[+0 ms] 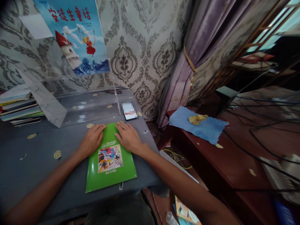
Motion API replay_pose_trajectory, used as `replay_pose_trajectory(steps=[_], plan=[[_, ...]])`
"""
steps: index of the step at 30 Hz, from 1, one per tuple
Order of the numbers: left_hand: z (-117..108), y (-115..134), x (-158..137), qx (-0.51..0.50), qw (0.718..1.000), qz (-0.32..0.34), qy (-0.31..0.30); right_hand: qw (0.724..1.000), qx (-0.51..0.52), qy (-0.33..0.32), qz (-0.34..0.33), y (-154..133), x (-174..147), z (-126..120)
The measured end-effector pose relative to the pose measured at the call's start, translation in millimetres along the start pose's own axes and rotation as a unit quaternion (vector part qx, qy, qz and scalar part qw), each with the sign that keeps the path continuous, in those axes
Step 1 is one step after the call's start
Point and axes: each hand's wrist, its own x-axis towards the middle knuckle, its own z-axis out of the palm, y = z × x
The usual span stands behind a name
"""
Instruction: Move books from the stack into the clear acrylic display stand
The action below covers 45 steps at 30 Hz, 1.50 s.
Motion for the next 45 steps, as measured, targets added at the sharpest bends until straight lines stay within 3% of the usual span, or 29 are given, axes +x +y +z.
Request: replay_pose_trajectory(steps=[8, 23, 33, 45], plan=[[-1, 1, -1, -0.024, 1.000, -0.016, -0.005, 0.996, 0.073, 0.042, 0.008, 17, 1, 0], [-12, 1, 1, 0.023, 0.998, -0.022, -0.063, 0.988, 0.149, 0.039, -0.026, 36, 7, 2], [-8, 27, 19, -0.033, 0.985, 0.031, -0.168, 0.970, 0.241, 0.040, -0.018, 43, 9, -4], [-7, 48, 23, -0.056, 0.964, 0.133, -0.222, 0.969, 0.243, 0.041, -0.024, 43, 9, -4]])
